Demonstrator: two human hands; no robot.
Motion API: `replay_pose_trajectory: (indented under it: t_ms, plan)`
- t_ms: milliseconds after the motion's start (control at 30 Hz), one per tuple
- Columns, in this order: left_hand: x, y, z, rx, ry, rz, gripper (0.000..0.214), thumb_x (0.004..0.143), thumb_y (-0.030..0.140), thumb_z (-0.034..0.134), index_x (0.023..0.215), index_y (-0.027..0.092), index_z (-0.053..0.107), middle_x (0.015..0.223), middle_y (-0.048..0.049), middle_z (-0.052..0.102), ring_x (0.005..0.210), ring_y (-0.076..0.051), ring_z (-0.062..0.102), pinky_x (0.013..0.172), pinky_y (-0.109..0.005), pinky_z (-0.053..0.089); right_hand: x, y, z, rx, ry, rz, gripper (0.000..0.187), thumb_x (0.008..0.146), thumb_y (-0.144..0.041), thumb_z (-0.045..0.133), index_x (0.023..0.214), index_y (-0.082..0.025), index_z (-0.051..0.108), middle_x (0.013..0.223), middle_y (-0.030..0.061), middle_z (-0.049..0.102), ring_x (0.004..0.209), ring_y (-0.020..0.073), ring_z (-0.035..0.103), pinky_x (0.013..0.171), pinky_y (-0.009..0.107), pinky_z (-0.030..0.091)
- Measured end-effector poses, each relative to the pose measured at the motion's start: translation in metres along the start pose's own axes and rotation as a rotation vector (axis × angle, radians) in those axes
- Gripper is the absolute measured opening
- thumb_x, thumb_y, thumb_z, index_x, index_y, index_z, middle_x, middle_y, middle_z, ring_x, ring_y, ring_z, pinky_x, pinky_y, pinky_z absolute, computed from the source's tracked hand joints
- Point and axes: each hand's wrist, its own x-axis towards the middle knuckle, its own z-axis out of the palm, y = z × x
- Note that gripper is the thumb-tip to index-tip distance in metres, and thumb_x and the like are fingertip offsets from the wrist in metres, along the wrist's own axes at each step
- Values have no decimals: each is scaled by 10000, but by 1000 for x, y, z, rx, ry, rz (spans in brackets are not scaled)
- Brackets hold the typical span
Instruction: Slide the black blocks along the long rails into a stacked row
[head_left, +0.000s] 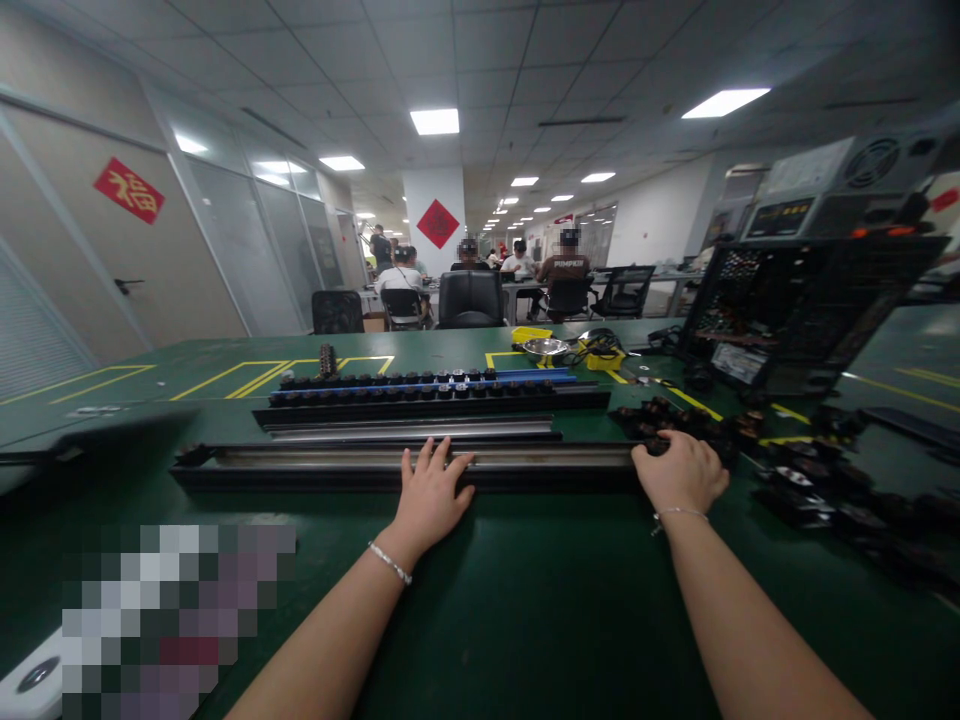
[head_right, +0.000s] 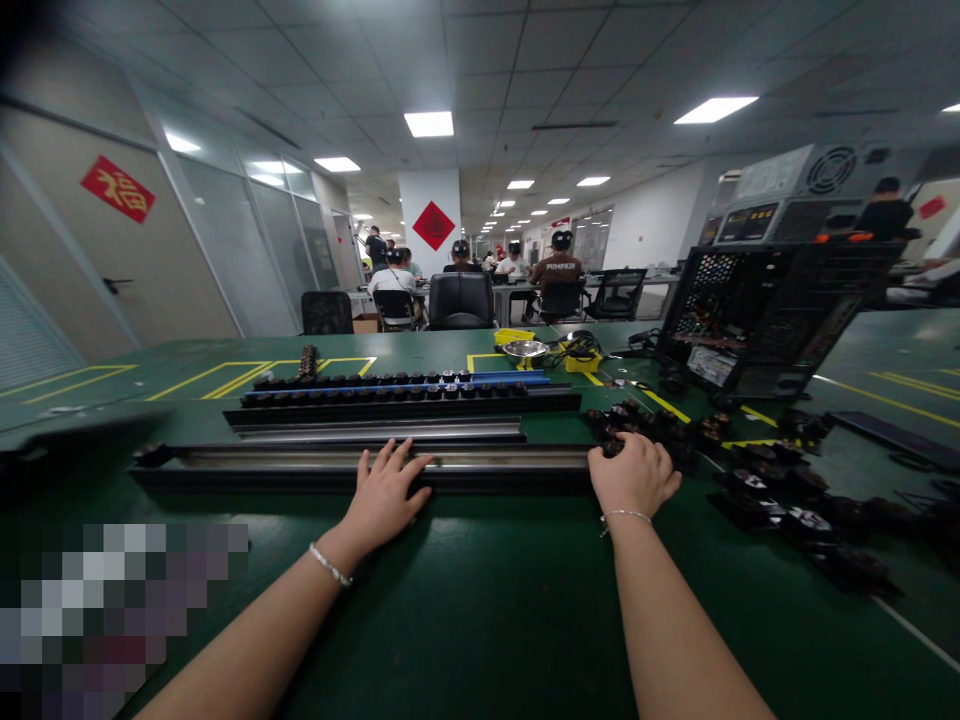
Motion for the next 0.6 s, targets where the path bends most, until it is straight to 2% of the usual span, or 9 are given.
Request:
replay_pose_trajectory:
  t_ms: [367,600]
  plan:
    - [0,0,1,4,-1,-4,454,853,474,497,1300,396,491,1476,-67,392,1390,-321,259,1092,-619,163,5,5,0,14,-1,66,387,697,-345,541,1042,-184,614,1157,111,597,1151,301,459,966,464,348]
    - [0,-1,2,1,-1,-1,457,853,472,498,1302,390,492,1478,-69,389,1391,-321,258,1093,-622,154,10,12,0,35,-15,98,385,702,-336,563,1048,-176,618,1152,119,591,1116,307,489,966,480,371]
